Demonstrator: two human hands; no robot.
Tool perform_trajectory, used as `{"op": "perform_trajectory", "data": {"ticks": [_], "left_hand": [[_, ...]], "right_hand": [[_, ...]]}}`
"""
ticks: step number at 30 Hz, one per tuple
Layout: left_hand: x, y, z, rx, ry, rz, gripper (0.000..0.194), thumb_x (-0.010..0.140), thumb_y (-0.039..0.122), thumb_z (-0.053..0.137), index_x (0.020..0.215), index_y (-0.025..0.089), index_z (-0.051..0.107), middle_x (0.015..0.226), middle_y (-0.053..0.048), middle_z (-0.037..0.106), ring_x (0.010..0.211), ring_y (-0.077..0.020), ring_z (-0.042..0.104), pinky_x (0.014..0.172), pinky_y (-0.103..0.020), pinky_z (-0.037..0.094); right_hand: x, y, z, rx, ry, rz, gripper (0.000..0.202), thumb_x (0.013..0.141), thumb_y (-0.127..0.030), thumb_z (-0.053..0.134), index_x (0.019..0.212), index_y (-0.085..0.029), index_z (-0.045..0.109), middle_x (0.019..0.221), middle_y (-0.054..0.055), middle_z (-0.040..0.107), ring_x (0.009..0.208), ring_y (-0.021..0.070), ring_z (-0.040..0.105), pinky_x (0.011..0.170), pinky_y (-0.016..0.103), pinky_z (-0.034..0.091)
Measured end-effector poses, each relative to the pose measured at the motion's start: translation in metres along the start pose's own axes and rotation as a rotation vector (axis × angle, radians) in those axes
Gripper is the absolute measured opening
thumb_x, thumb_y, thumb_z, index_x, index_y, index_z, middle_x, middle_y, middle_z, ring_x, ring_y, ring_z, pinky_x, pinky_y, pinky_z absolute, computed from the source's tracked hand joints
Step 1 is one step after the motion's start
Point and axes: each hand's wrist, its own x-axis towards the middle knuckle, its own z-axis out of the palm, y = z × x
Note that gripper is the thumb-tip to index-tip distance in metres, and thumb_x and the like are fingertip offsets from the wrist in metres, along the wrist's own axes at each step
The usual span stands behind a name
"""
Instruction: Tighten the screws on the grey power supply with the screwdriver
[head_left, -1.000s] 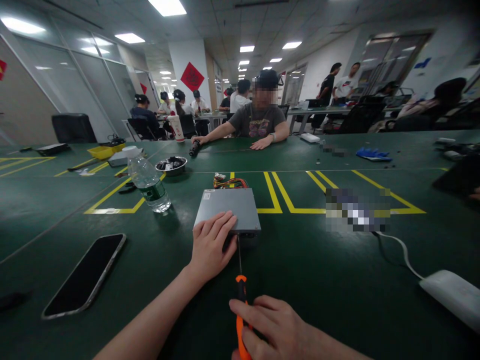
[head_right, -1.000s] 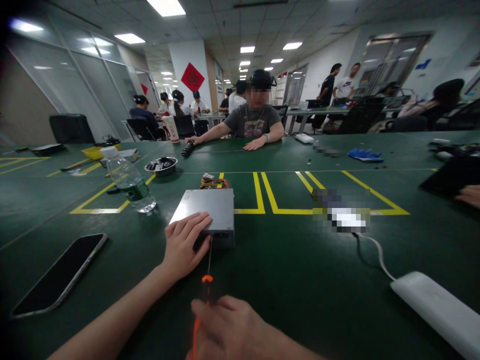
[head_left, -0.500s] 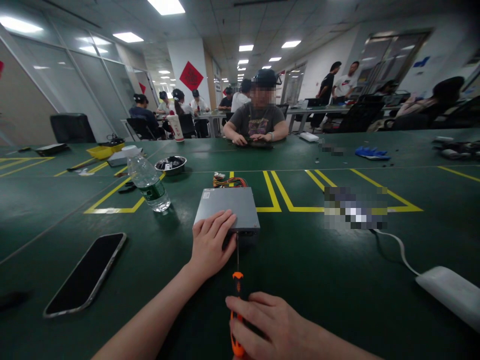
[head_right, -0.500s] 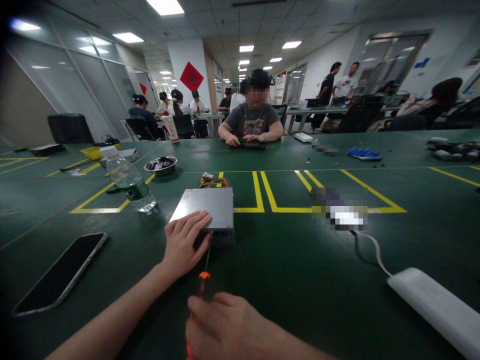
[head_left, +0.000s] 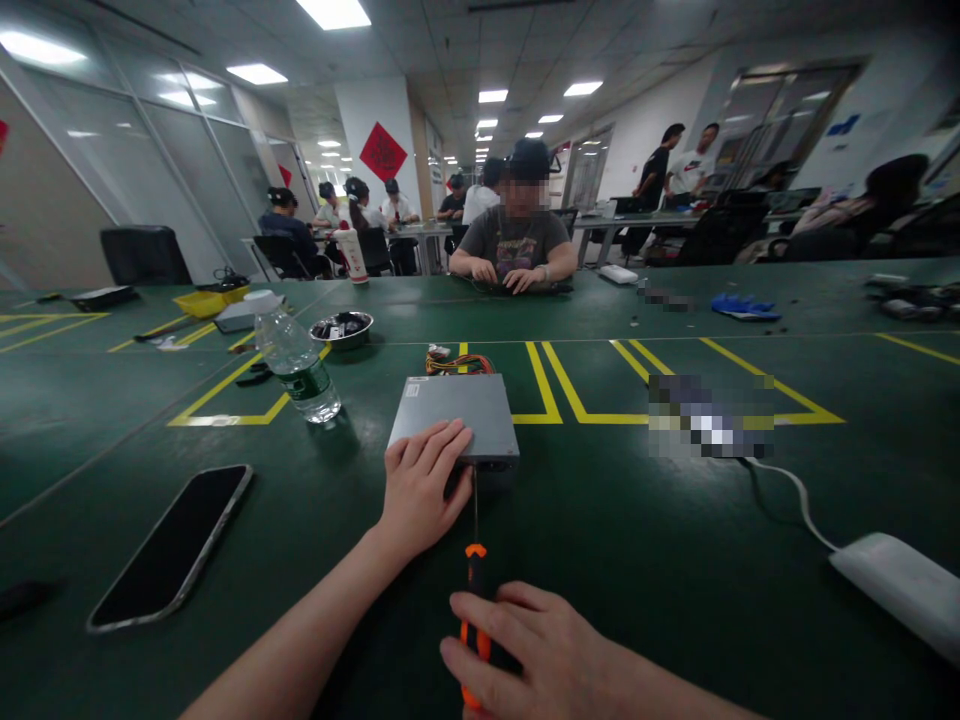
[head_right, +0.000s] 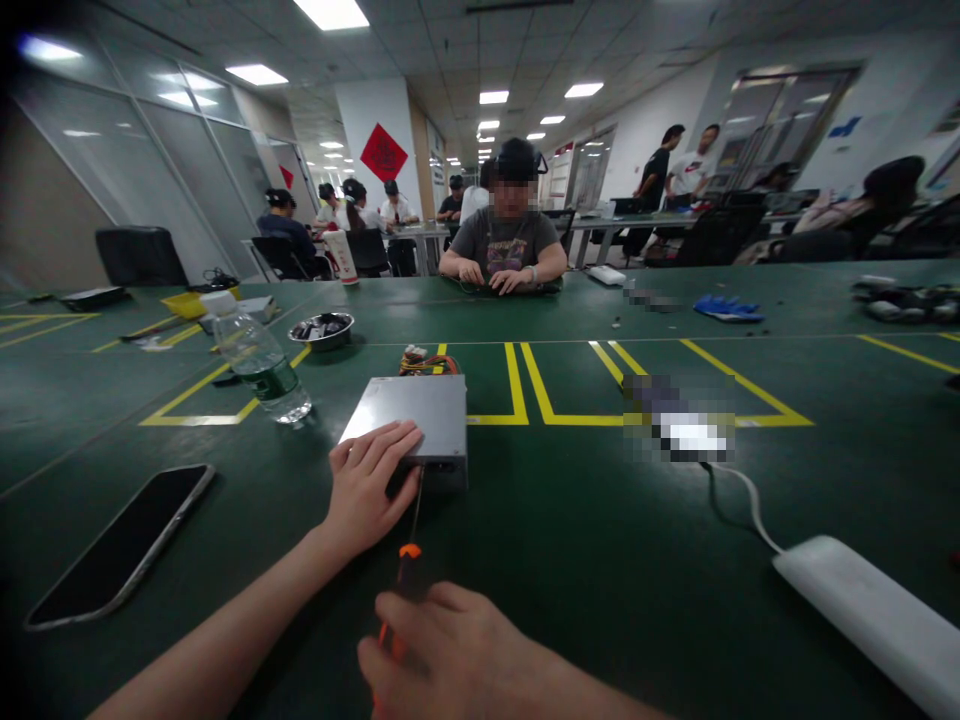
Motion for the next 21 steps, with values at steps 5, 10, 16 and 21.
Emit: {"op": "perform_trajectory", "data": {"ticks": [5, 10, 16, 21], "left_hand": [[-0.0002, -0.0008, -0.0001, -0.009, -0.024, -0.012, 0.039, 0.084, 0.028, 0.05, 0.123, 0.025, 0.048, 0.127, -0.005, 0.056, 0.116, -0.0224, 0.049, 0.089, -0.04, 0.027], [-0.0007, -0.0002, 0.0, -0.012, -0.024, -0.017, 0.039, 0.084, 0.028, 0.05, 0.123, 0.025, 0.048, 0.126, -0.005, 0.056, 0.115, -0.0228, 0.05, 0.089, -0.04, 0.027], [-0.0011, -0.0002, 0.0001, -0.002, -0.026, -0.014, 0.039, 0.084, 0.028, 0.05, 0.123, 0.025, 0.048, 0.127, -0.005, 0.056, 0.116, -0.0225, 0.049, 0.089, -0.04, 0.028], [-0.0006, 0.0004, -0.0004, 0.001, -0.024, -0.01, 0.038, 0.084, 0.028, 0.049, 0.123, 0.025, 0.048, 0.127, -0.004, 0.056, 0.116, -0.0218, 0.049, 0.089, -0.039, 0.028]], "right_hand": [[-0.0042, -0.0007, 0.0026, -0.01, 0.056, -0.002, 0.024, 0.095, -0.032, 0.045, 0.084, -0.014, 0.057, 0.093, 0.011, 0.067, 0.086, 0.0146, 0.062, 0.066, 0.024, 0.049], [-0.0031, -0.0005, 0.0016, 0.017, -0.047, 0.023, 0.026, 0.096, -0.036, 0.042, 0.105, -0.015, 0.055, 0.103, 0.01, 0.065, 0.093, 0.0145, 0.061, 0.072, 0.024, 0.049], [-0.0026, 0.0008, 0.0025, 0.007, 0.051, -0.004, 0.029, 0.098, -0.033, 0.035, 0.093, -0.014, 0.056, 0.094, 0.01, 0.066, 0.08, 0.0139, 0.063, 0.065, 0.024, 0.048], [-0.0008, 0.0024, 0.0026, -0.008, 0.003, 0.013, 0.038, 0.101, -0.025, 0.019, 0.096, -0.016, 0.056, 0.097, 0.009, 0.066, 0.082, 0.0129, 0.062, 0.066, 0.023, 0.048]]}}
